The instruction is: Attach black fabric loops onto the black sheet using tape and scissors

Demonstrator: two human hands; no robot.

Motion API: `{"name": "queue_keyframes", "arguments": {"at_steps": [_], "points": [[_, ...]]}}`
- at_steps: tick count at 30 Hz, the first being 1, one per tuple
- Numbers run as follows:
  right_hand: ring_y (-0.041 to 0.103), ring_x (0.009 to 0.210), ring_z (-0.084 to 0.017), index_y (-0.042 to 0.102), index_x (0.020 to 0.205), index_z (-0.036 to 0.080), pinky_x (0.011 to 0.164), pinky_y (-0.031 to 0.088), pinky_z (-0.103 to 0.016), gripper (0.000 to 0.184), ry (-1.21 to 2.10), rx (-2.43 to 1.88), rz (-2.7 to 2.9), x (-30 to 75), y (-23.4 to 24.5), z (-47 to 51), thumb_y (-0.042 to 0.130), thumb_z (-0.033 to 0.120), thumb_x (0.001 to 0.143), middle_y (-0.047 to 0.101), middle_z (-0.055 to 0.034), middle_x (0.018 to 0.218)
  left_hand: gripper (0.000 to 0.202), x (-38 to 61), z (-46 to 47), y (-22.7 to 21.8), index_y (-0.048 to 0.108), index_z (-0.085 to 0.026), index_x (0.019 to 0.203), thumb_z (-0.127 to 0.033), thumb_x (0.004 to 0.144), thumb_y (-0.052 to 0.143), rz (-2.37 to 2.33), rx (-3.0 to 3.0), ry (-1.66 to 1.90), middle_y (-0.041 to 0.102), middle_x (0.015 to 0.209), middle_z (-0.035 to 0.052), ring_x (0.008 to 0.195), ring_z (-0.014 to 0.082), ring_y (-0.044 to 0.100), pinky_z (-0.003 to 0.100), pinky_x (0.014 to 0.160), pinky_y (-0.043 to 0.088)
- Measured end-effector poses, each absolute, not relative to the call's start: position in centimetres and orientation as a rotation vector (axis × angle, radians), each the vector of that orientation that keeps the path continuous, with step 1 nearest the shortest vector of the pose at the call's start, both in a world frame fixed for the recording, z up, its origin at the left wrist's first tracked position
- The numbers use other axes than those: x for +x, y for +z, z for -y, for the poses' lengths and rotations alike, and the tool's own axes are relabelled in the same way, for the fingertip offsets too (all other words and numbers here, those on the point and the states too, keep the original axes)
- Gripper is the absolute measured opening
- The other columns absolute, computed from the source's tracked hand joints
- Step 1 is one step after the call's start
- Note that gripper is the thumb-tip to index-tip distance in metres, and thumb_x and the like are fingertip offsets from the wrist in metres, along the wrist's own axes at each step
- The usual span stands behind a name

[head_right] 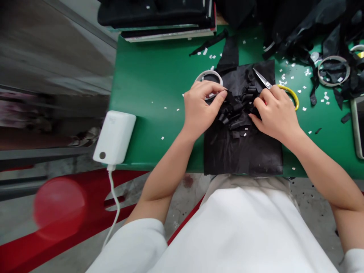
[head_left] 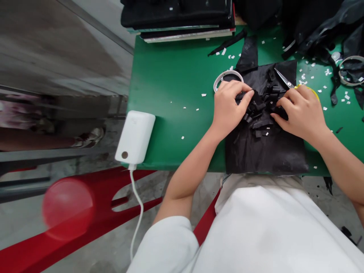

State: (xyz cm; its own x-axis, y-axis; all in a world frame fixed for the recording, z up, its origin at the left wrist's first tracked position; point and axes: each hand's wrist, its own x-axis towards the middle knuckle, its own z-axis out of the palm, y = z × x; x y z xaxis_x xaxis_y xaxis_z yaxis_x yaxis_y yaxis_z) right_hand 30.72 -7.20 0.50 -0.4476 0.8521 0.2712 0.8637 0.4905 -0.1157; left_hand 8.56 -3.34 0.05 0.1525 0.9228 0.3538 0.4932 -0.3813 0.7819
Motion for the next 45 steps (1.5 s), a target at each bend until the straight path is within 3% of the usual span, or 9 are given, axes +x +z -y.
{"name": "queue_keyframes", "arguments": {"at_steps": [7,10,13,20,25,35,41,45], "points": [[0.059,0.092,-0.032,0.065,0.089,0.019,0.080,0.049,-0.048,0.016,-0.043,-1.432,2.427,30.7,0.1,7.0,0.058,0.034,0.088,0.063,-0.0129,0.091,0.021,8.2,2.9,0.0,0.066,-0.023,0.076,-0.041,0.086,0.067,-1.400,1.791,1.254,0.071,0.086,0.0006,0.086,0.0171,0.061,0.034,0.095,0.045],[0.059,0.092,-0.031,0.064,0.091,0.020,0.081,0.049,-0.047,0.014,-0.017,-1.419,2.412,30.7,0.1,7.0,0.059,0.033,0.087,0.064,-0.0116,0.090,0.027,8.2,2.8,0.1,0.066,-0.023,0.078,-0.049,0.085,0.066,-1.342,1.662,1.238,0.070,0.084,0.0005,0.086,0.0162,0.062,0.030,0.086,0.048],[0.060,0.091,-0.031,0.064,0.091,0.020,0.080,0.050,-0.046,0.013,-0.029,-1.411,2.391,30.9,0.1,6.9,0.061,0.032,0.085,0.064,-0.0107,0.089,0.026,8.3,2.8,0.0,0.066,-0.021,0.076,-0.045,0.087,0.065,-1.309,1.686,1.196,0.069,0.080,0.0009,0.081,0.0153,0.062,0.029,0.080,0.048],[0.060,0.089,-0.030,0.064,0.092,0.021,0.080,0.050,-0.046,0.011,-0.024,-1.397,2.380,30.9,0.3,6.9,0.061,0.029,0.086,0.065,-0.0099,0.087,0.014,8.8,2.9,-1.2,0.070,-0.022,0.083,-0.035,0.086,0.066,-1.284,2.026,0.987,0.072,0.103,0.0067,0.105,0.0246,0.060,0.042,0.104,0.040],[0.059,0.093,-0.032,0.065,0.096,0.019,0.083,0.049,-0.048,0.016,-0.003,-1.425,2.403,30.8,0.3,7.0,0.060,0.031,0.087,0.065,-0.0122,0.090,0.021,8.8,2.9,-1.7,0.072,-0.022,0.097,-0.037,0.090,0.059,-1.266,2.124,0.917,0.070,0.109,0.0099,0.109,0.0287,0.058,0.046,0.106,0.038],[0.057,0.089,-0.027,0.067,0.097,0.021,0.082,0.047,-0.042,0.029,0.179,-1.062,2.567,31.3,1.2,6.8,0.066,0.047,0.084,0.066,-0.0088,0.091,0.029,8.5,3.2,-0.8,0.069,-0.022,0.100,-0.046,0.093,0.053,-1.232,2.138,0.949,0.071,0.107,0.0081,0.106,0.0258,0.061,0.042,0.104,0.042],[0.056,0.087,-0.022,0.069,0.085,0.020,0.076,0.044,-0.037,0.021,-0.064,-0.974,2.602,30.0,0.6,7.4,0.052,0.028,0.095,0.068,-0.0070,0.091,0.036,8.6,3.6,0.2,0.065,-0.021,0.100,-0.040,0.101,0.035,-1.406,2.187,0.843,0.072,0.104,0.0066,0.104,0.0219,0.065,0.038,0.099,0.047],[0.057,0.084,-0.021,0.067,0.083,0.022,0.078,0.047,-0.038,0.021,0.018,-1.049,2.487,30.1,0.7,7.3,0.051,0.028,0.095,0.068,-0.0059,0.089,0.029,7.4,2.8,0.1,0.063,-0.023,0.100,-0.036,0.101,0.037,-1.536,2.120,0.906,0.071,0.102,0.0044,0.099,0.0203,0.066,0.037,0.097,0.047]]}}
